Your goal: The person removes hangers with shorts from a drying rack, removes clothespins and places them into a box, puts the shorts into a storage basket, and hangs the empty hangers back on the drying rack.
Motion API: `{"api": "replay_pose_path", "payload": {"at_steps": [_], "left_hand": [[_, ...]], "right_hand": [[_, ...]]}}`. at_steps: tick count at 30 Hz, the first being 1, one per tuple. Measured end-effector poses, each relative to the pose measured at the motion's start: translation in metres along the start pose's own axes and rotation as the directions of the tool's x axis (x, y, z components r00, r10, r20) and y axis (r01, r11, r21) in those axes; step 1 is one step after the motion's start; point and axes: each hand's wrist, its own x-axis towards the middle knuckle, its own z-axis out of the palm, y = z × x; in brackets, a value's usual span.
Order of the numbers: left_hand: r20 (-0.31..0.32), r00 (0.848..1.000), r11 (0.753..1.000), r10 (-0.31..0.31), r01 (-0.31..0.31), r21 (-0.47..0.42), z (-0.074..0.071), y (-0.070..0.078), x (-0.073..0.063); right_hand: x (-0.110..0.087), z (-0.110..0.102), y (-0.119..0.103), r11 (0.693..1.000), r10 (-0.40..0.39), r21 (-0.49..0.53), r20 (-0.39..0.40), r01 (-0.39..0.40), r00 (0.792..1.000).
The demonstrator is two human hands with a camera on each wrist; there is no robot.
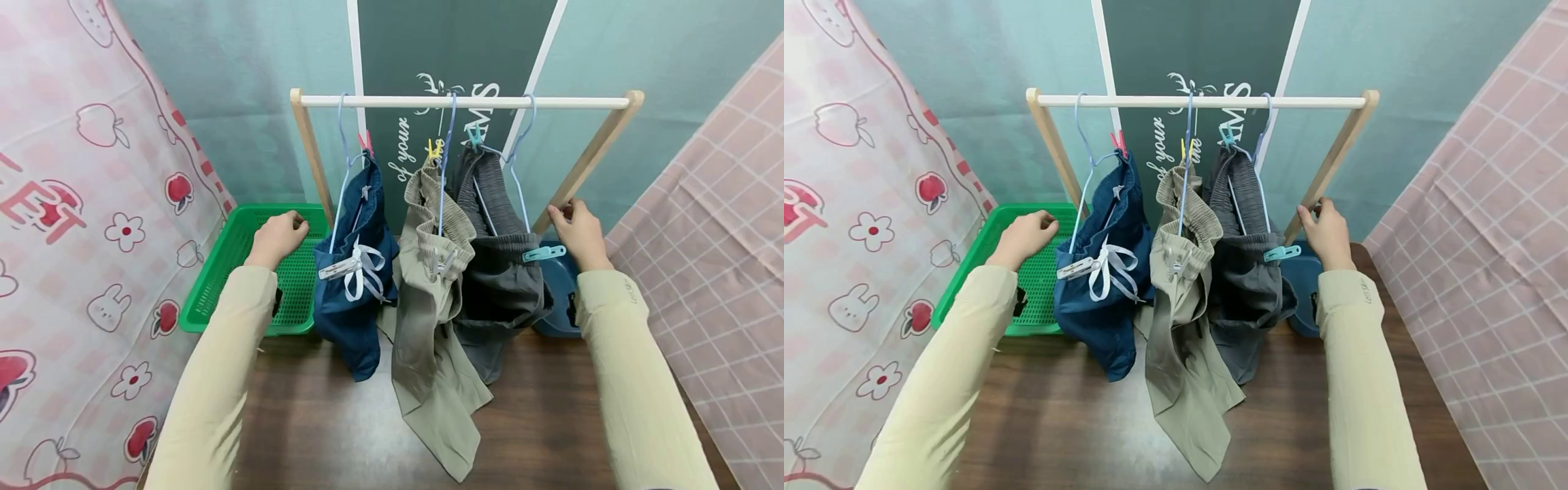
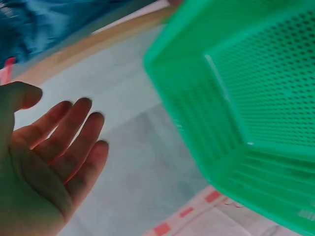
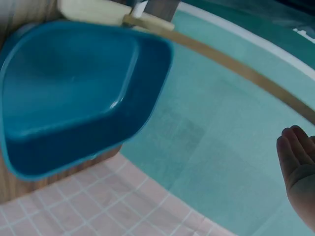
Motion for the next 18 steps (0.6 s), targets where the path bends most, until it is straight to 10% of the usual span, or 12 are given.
{"api": "replay_pose_path", "payload": {"at_steps": [11, 18], "left_hand": [[-0.031, 0.999, 0.946, 0.039, -0.047, -0.32, -0.019, 0.031, -0.024], [-0.024, 0.998, 0.805, 0.06, -0.062, -0.59, -0.022, 0.063, -0.035]], "right_hand": [[0.004, 0.004, -0.011, 0.996, 0.055, 0.075, -0.046, -0.052, 0.997], [0.009, 0.004, -0.015, 0.986, 0.091, 0.144, -0.062, -0.082, 0.994]]}}
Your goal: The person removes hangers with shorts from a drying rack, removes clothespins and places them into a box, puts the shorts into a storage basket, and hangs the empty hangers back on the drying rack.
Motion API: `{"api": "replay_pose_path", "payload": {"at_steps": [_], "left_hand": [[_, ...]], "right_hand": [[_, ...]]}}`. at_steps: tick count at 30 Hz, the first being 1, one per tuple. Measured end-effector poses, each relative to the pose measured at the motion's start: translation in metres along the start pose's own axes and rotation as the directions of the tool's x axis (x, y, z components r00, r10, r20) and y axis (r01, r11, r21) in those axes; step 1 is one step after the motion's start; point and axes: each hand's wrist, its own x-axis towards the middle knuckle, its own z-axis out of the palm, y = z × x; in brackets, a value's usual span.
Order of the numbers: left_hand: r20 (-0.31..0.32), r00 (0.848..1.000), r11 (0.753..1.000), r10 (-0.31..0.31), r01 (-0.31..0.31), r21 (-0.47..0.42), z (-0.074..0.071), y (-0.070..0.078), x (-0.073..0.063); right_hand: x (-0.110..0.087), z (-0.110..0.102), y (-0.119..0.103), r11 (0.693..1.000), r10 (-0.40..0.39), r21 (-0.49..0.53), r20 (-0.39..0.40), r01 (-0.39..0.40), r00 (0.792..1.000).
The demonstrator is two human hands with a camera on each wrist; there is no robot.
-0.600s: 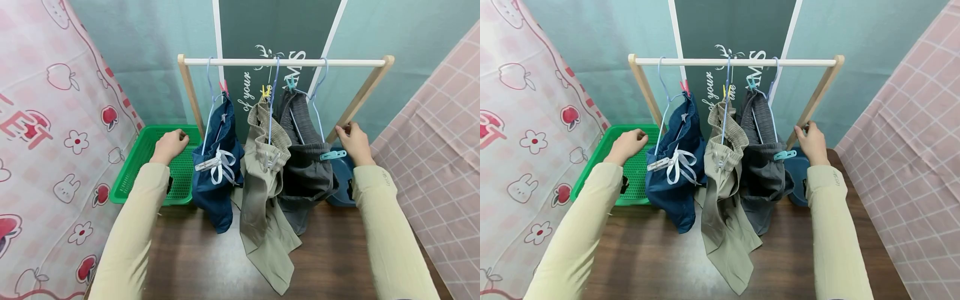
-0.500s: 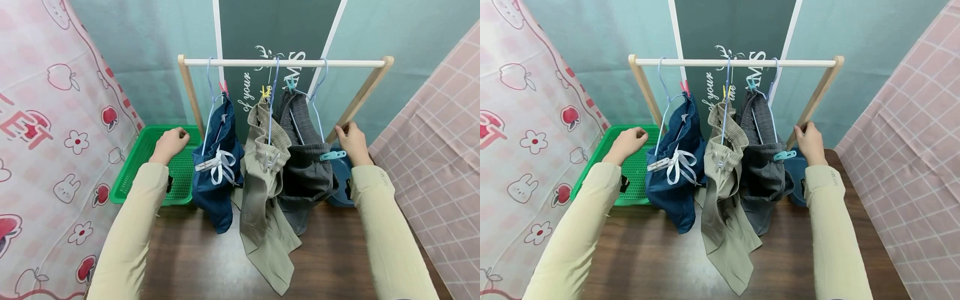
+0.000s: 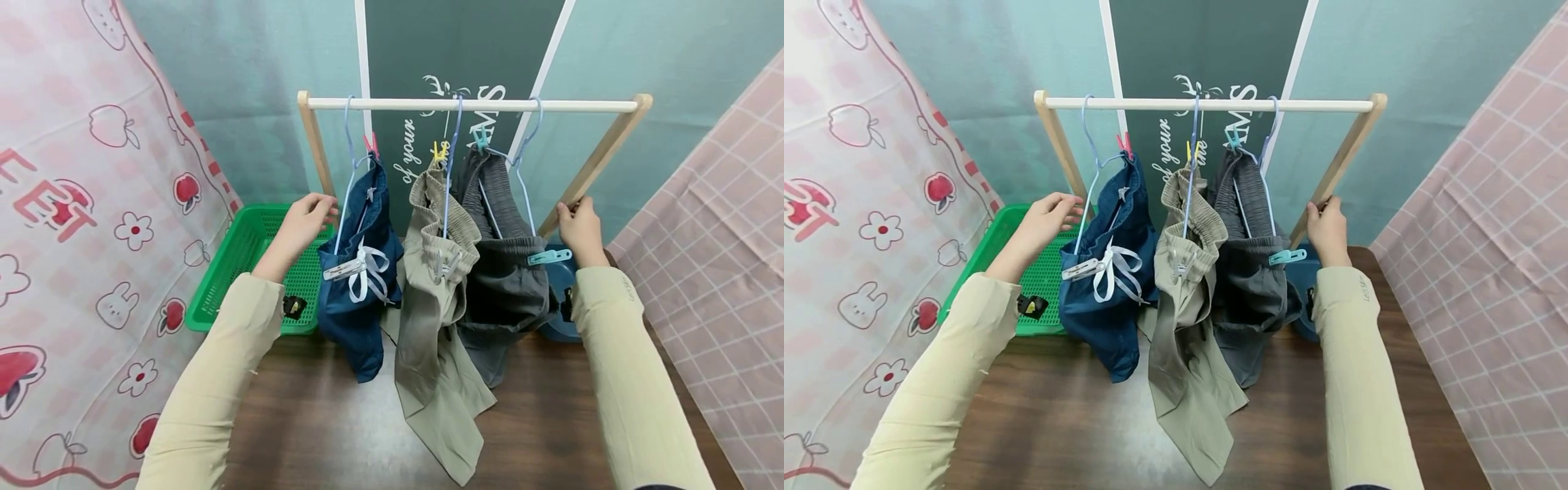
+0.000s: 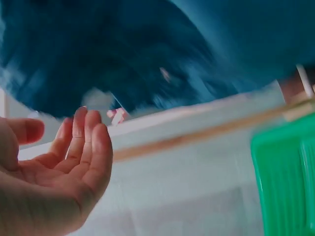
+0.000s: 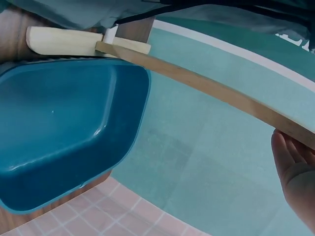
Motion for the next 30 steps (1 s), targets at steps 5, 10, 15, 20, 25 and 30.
{"api": "replay_pose_path", "payload": {"at_steps": [5, 10, 15, 20, 25, 30], "left_hand": [[0.044, 0.999, 0.991, 0.007, -0.001, -0.132, 0.007, 0.01, -0.003], [0.087, 0.995, 0.992, 0.054, -0.044, -0.118, 0.009, 0.011, -0.004], [0.079, 0.995, 0.98, 0.052, -0.036, -0.195, 0.01, 0.011, -0.004], [0.053, 0.998, 0.967, 0.043, -0.028, -0.251, 0.009, 0.015, -0.004], [0.059, 0.998, 0.965, 0.039, -0.023, -0.26, 0.01, 0.017, -0.002], [0.048, 0.997, 0.964, 0.059, -0.045, -0.264, 0.012, 0.017, -0.001]], "right_hand": [[0.003, 0.0, 0.001, 0.999, -0.008, 0.031, -0.016, 0.009, 1.0], [0.004, -0.001, 0.002, 0.998, -0.021, 0.051, -0.022, 0.022, 1.0], [0.004, -0.001, 0.002, 0.999, -0.021, 0.04, -0.015, 0.022, 1.0], [0.004, -0.002, 0.001, 0.999, -0.041, 0.0, -0.02, 0.041, 0.999], [0.004, -0.001, 0.002, 0.999, -0.052, -0.015, -0.031, 0.051, 0.998], [0.004, 0.0, 0.003, 0.998, -0.055, -0.012, -0.038, 0.054, 0.998]]}}
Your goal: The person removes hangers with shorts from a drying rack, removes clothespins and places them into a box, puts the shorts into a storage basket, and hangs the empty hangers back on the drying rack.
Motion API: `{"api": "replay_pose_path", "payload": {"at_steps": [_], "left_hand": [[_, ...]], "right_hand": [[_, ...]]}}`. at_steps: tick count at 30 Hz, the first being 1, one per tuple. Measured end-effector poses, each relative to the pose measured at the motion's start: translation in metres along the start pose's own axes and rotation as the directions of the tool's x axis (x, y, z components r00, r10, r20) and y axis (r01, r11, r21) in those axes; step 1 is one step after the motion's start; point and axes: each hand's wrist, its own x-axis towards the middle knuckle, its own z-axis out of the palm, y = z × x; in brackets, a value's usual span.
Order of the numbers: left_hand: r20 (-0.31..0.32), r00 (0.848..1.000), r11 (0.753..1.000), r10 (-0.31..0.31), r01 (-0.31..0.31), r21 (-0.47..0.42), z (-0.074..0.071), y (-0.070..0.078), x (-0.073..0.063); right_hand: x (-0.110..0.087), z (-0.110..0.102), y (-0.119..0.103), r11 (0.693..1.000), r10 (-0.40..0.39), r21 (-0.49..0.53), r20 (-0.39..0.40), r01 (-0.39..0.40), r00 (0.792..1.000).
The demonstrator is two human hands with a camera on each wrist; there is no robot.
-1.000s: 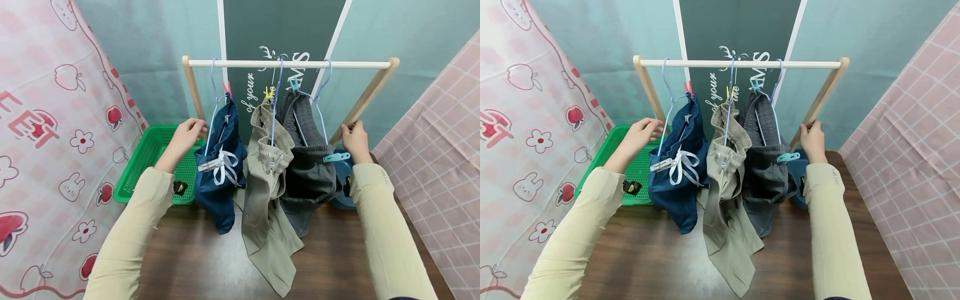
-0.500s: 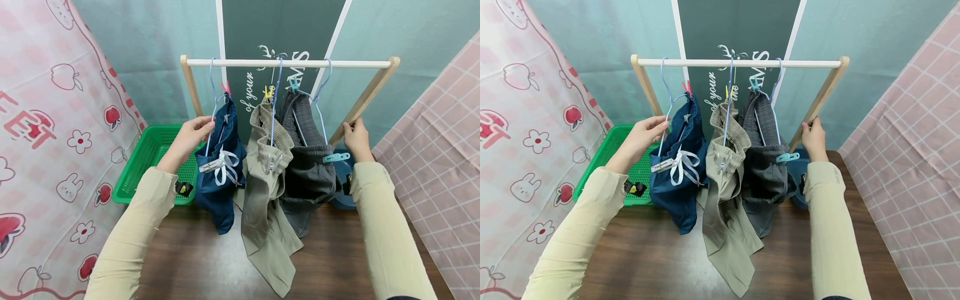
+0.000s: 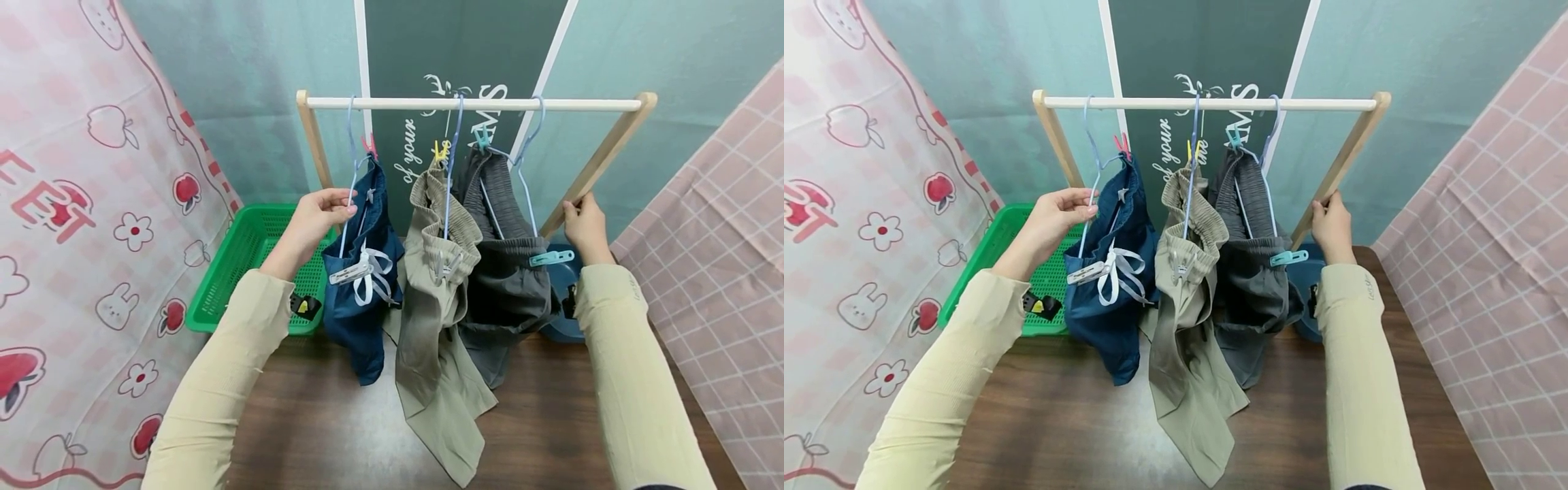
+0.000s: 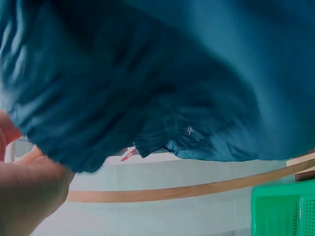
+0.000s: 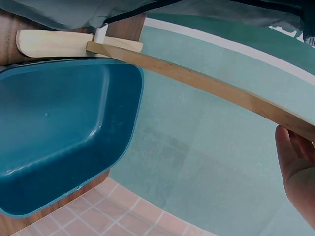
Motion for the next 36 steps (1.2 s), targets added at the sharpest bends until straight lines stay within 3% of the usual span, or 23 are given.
{"api": "replay_pose_path", "payload": {"at_steps": [12, 22, 29, 36], "left_hand": [[-0.063, 0.996, 0.997, 0.067, -0.065, 0.032, 0.001, 0.0, -0.005], [-0.165, 0.983, 0.995, 0.083, -0.073, 0.071, -0.013, -0.011, -0.012], [-0.272, 0.956, 0.994, 0.107, -0.103, 0.027, -0.029, -0.022, -0.02], [-0.296, 0.931, 0.973, 0.215, -0.232, -0.022, -0.051, -0.038, -0.03]], "right_hand": [[-0.001, 0.002, 0.002, 1.0, 0.005, 0.012, 0.017, -0.005, 1.0], [-0.001, 0.0, 0.002, 1.0, 0.021, 0.011, 0.012, -0.021, 1.0], [0.0, 0.001, 0.004, 1.0, 0.007, 0.025, 0.001, -0.007, 1.0], [0.0, 0.0, 0.005, 0.999, 0.003, 0.051, 0.01, -0.004, 1.0]]}}
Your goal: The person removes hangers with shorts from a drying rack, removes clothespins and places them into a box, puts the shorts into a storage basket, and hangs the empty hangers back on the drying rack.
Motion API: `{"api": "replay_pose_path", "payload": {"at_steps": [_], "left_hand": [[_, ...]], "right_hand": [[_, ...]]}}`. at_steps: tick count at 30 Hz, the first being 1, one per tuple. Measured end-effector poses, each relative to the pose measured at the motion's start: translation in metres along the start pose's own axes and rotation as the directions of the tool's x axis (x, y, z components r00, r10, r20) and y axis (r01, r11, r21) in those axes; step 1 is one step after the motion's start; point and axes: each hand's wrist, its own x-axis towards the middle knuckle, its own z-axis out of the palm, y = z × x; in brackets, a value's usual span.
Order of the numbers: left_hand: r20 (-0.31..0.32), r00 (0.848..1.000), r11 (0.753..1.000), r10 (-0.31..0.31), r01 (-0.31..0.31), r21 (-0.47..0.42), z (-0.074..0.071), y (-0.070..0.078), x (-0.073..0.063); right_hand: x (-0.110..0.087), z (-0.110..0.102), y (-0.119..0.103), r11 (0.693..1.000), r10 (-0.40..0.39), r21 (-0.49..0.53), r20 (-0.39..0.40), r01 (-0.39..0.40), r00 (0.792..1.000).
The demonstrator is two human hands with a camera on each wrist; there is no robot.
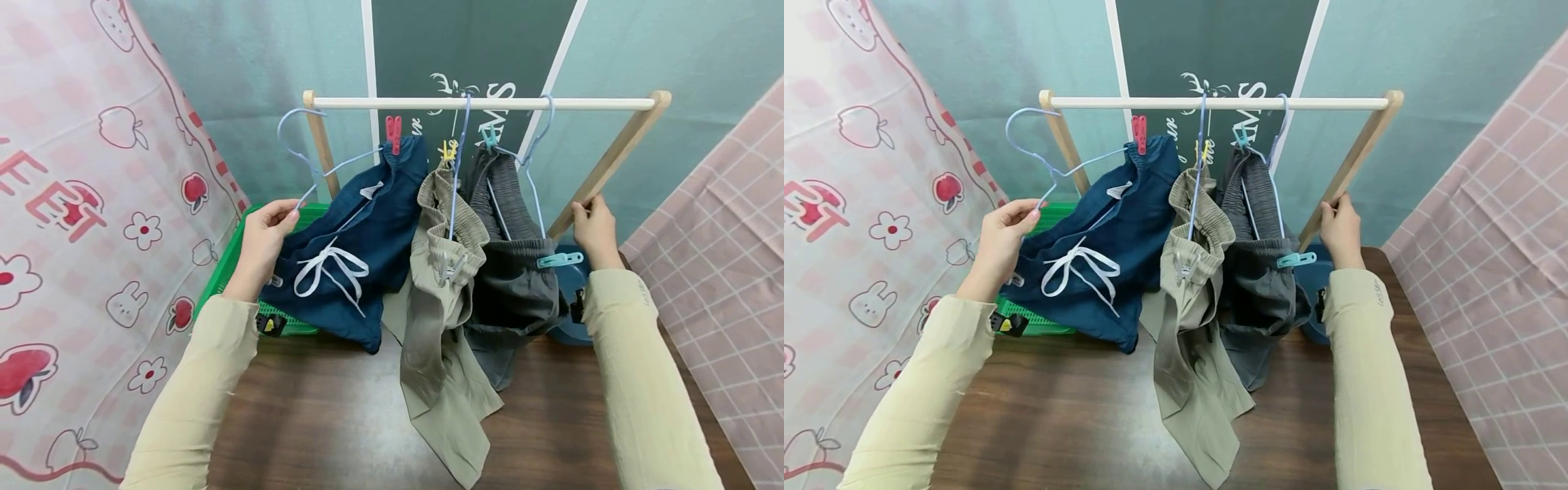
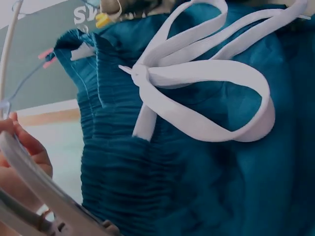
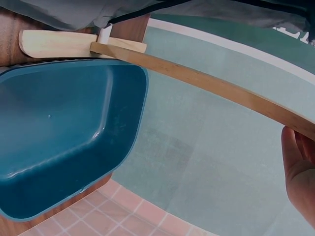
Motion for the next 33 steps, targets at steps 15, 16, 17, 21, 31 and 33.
{"api": "replay_pose_path", "payload": {"at_steps": [15, 16, 17, 21, 31, 33], "left_hand": [[-0.059, 0.981, 0.961, 0.185, -0.193, -0.198, -0.053, -0.033, -0.016], [-0.064, 0.98, 0.949, 0.19, -0.2, -0.245, -0.057, -0.034, -0.017], [-0.065, 0.978, 0.933, 0.196, -0.207, -0.296, -0.061, -0.036, -0.019], [-0.092, 0.979, 0.836, 0.182, -0.204, -0.51, -0.076, -0.04, -0.024], [-0.264, 0.96, 0.705, 0.094, -0.251, -0.663, -0.108, -0.046, -0.037], [-0.284, 0.955, 0.692, 0.086, -0.262, -0.672, -0.114, -0.047, -0.039]], "right_hand": [[0.0, 0.002, 0.002, 1.0, 0.006, -0.011, -0.013, -0.006, 1.0], [0.0, 0.002, 0.002, 1.0, 0.004, -0.01, -0.015, -0.004, 1.0], [0.0, 0.002, 0.002, 1.0, 0.0, -0.009, -0.017, 0.0, 1.0], [0.0, 0.003, 0.002, 1.0, -0.009, -0.007, -0.023, 0.009, 1.0], [0.003, 0.005, 0.005, 1.0, 0.007, 0.013, -0.013, -0.007, 1.0], [0.003, 0.005, 0.005, 1.0, 0.006, 0.013, -0.017, -0.006, 1.0]]}}
